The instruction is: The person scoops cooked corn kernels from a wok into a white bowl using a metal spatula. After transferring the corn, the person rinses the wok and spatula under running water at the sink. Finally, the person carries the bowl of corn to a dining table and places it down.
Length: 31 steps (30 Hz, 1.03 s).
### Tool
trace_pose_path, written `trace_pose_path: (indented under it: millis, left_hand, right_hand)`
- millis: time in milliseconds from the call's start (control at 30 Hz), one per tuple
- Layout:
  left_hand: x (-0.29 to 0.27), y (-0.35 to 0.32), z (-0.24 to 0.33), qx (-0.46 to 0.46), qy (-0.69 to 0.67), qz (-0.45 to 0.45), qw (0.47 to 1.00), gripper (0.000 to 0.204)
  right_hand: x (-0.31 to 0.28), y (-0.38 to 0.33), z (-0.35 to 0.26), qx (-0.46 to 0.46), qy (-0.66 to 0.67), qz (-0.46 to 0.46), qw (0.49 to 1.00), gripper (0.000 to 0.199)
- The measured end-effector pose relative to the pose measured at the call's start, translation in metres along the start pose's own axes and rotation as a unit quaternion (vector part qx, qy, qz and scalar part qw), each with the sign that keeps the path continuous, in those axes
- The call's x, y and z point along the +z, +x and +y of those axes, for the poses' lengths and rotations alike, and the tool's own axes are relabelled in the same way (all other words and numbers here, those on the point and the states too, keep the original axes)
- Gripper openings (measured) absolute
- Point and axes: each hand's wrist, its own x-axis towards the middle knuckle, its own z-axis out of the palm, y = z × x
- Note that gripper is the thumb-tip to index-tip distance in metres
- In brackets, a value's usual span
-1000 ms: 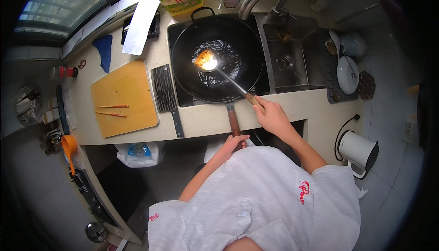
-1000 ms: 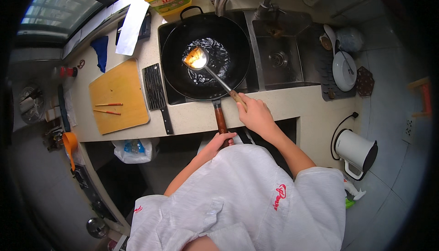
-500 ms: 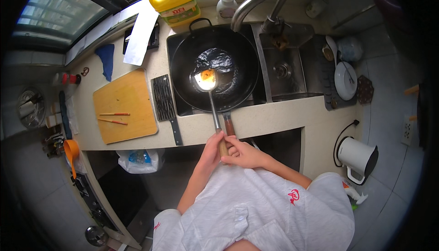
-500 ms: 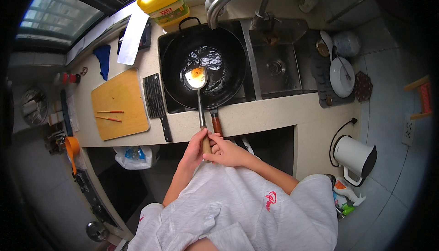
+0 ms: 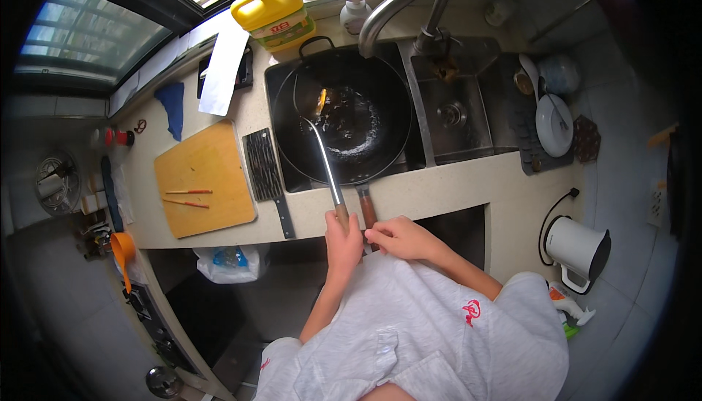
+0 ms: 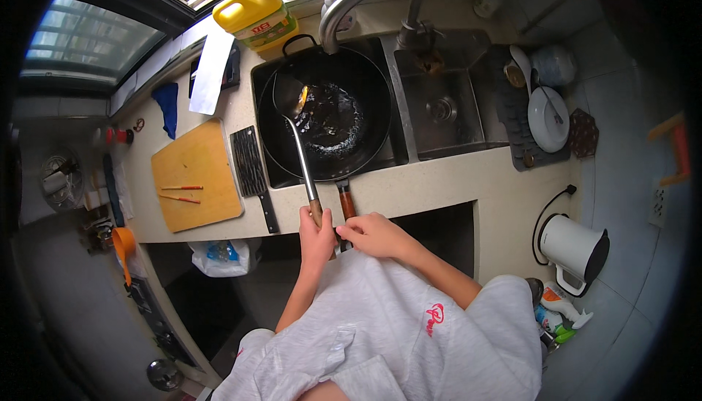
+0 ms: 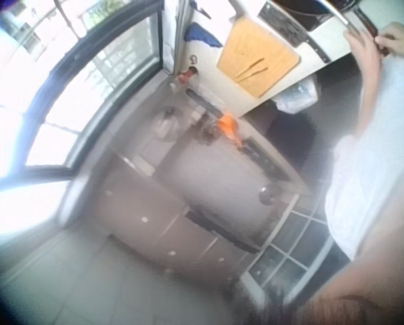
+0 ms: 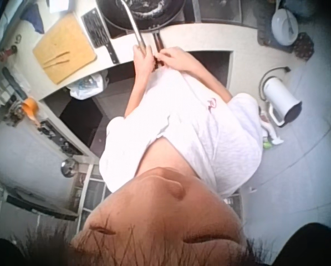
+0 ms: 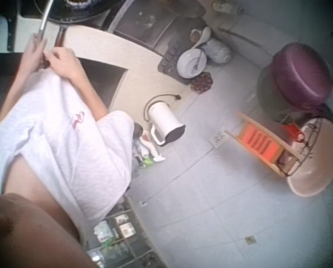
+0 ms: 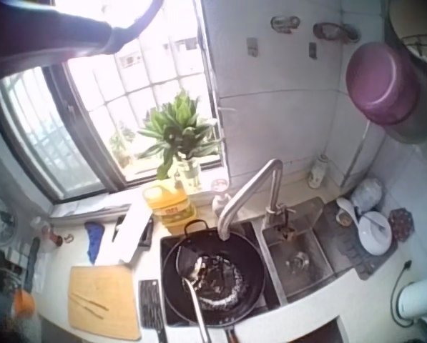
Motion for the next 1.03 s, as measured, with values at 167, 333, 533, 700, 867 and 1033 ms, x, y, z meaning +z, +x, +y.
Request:
trace_pose_path:
  millis: [167,333,533,700,867,1033]
  left_hand:
    - [0.006,0.004,-0.007,0.162,0.144,0.074,0.973,0.029]
    - [0.007,0.006,-0.005,0.087,-0.028,0.02,0.996,0.022]
    - [-0.007,0.004,0.005,-0.06,-0.301,-0.188,0.933,0.018]
    - [-0.017,0.002,-0.005,-0.08,-0.336,-0.23,0.91,0.019]
    - [-0.021,-0.004,0.009,-0.082,-0.348,-0.261,0.896,0.018]
    - [-0.026,-0.004,0.011,-0.1,-0.372,-0.298,0.873,0.019]
  right_hand:
    - [-0.011,0.002,-0.002,-0.034,-0.006,0.034,0.999,0.035]
    - [-0.019,0.004,-0.002,-0.024,-0.013,0.065,0.998,0.034]
    - [-0.017,0.006,0.005,-0.035,0.02,0.073,0.997,0.032]
    - [-0.081,0.039,0.02,-0.167,0.033,0.396,0.902,0.024]
    - [-0.29,0.107,0.026,-0.192,-0.139,0.667,0.706,0.06]
    - [-0.358,0.151,0.013,-0.077,-0.207,0.475,0.852,0.065]
